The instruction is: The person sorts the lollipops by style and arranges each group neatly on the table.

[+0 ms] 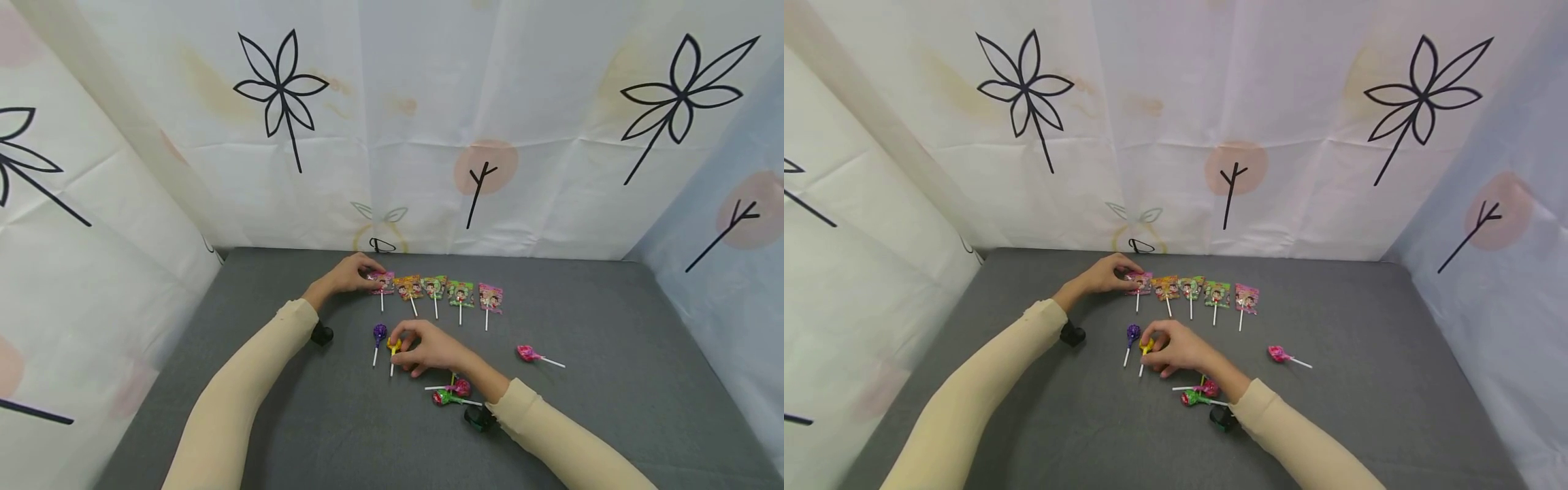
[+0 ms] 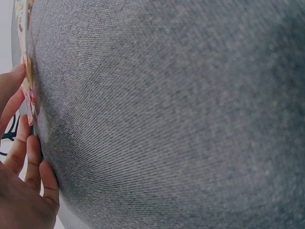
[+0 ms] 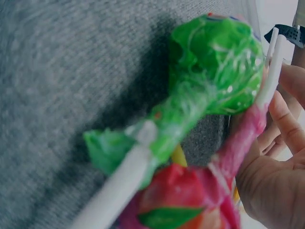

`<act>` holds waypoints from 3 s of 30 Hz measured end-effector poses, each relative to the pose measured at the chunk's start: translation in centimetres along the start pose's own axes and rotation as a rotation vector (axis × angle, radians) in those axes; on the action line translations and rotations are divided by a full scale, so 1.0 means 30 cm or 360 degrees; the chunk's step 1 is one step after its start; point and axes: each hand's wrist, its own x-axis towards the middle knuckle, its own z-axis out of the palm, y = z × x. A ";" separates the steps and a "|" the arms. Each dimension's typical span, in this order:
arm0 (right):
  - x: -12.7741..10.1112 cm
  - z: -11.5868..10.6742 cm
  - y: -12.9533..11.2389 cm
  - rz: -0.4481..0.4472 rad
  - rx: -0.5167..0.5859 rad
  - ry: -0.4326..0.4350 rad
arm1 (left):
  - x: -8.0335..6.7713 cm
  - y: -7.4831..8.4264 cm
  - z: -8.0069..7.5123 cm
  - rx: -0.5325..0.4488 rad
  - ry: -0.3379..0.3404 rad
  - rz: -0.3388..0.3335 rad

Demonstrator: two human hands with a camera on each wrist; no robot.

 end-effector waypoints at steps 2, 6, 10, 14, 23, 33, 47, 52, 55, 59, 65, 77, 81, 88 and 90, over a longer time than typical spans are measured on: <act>0.003 0.006 -0.002 -0.0006 -0.0067 0.0029 | -0.001 0.000 0.000 0.0002 0.0000 -0.0003; 0.014 0.013 -0.004 -0.0039 -0.0180 0.0096 | -0.002 0.000 0.000 0.0004 0.0001 -0.0004; 0.028 0.014 -0.006 -0.0059 -0.0327 0.0161 | -0.001 0.000 0.001 0.0013 0.0003 0.0015; 0.038 0.014 -0.006 -0.0051 -0.0464 0.0200 | -0.002 0.005 0.001 0.0023 0.0000 0.0027; 0.050 0.009 -0.002 -0.0144 -0.0578 0.0209 | -0.001 0.007 0.001 -0.0002 0.0003 0.0034; 0.034 -0.015 0.010 -0.0207 -0.0373 0.0081 | -0.001 0.003 0.002 -0.0011 -0.0001 0.0002; -0.083 -0.132 0.002 -0.0321 -0.0356 0.0018 | 0.004 -0.008 0.003 -0.0002 -0.0014 0.0006; -0.142 -0.175 0.028 -0.0325 -0.0500 0.0165 | 0.005 -0.008 0.001 0.0003 -0.0029 0.0010; -0.172 -0.189 0.044 -0.0313 -0.0577 0.0259 | 0.005 -0.007 0.001 0.0002 -0.0032 0.0015; -0.206 -0.199 0.064 -0.0306 -0.0656 0.0340 | 0.003 -0.007 -0.001 0.0004 -0.0022 0.0021; -0.243 -0.193 0.083 -0.0270 -0.0685 0.0426 | 0.002 -0.005 0.000 0.0011 -0.0021 0.0017; -0.265 -0.183 0.085 -0.0133 -0.0754 0.0482 | -0.002 0.006 -0.001 0.0034 -0.0013 -0.0003; -0.265 -0.182 0.083 -0.0157 -0.0766 0.0450 | -0.004 0.009 0.002 0.0023 -0.0009 0.0005; -0.246 -0.179 0.075 -0.0249 -0.0740 0.0396 | -0.008 0.012 -0.001 0.0019 -0.0001 -0.0002; -0.241 -0.181 0.074 -0.0242 -0.0717 0.0383 | -0.010 0.012 -0.001 0.0016 -0.0005 -0.0011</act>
